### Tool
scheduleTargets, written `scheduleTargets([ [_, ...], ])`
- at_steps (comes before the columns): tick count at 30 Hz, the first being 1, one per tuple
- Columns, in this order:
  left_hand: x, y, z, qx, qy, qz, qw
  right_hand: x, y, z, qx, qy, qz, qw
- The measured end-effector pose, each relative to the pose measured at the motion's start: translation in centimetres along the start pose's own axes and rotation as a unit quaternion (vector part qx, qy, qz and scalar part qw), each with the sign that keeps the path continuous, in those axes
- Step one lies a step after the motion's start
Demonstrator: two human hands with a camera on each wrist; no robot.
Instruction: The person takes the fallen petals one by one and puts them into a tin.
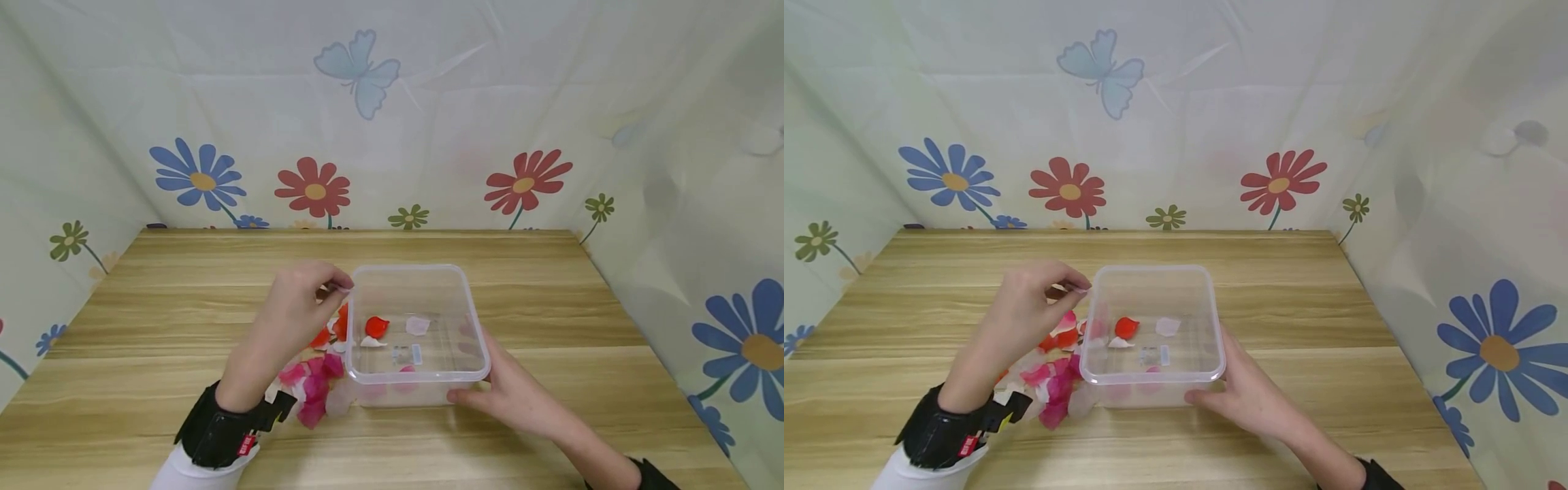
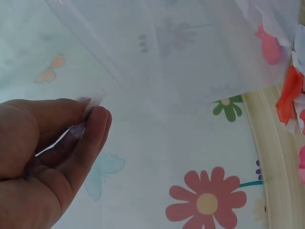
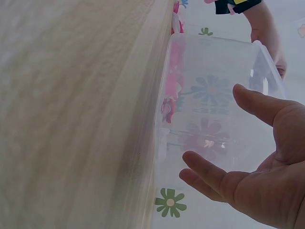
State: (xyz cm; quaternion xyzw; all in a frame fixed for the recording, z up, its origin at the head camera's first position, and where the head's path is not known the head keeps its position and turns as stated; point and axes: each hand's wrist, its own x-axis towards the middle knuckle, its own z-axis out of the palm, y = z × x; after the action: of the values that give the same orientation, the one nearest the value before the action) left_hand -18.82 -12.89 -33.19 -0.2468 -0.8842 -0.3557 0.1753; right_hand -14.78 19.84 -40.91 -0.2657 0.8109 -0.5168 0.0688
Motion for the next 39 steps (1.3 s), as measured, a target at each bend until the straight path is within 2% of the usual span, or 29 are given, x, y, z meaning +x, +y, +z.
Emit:
scheduleTargets([
  [4, 0.1, 0.9, 0.3, -0.017, -0.006, 0.028, 0.9994, 0.1, -0.1, 0.0, -0.005, 0.002, 0.003, 1.0],
  [9, 0.2, 1.2, 1.0, -0.037, -0.015, 0.071, 0.9967, 0.1, -0.1, 0.0, -0.005, 0.003, 0.006, 1.0],
  [17, 0.2, 1.3, 1.9, -0.076, -0.073, 0.115, 0.9878, 0.1, -0.3, -0.1, -0.006, 0.004, 0.004, 1.0],
  [24, 0.2, 1.1, 2.2, -0.086, -0.1, 0.123, 0.9837, 0.1, -0.3, -0.1, -0.01, 0.004, 0.003, 1.0],
  [39, -0.1, 0.9, 2.0, -0.061, -0.103, 0.133, 0.9839, 0.1, -0.2, 0.0, -0.012, 0.002, 0.0, 1.0],
])
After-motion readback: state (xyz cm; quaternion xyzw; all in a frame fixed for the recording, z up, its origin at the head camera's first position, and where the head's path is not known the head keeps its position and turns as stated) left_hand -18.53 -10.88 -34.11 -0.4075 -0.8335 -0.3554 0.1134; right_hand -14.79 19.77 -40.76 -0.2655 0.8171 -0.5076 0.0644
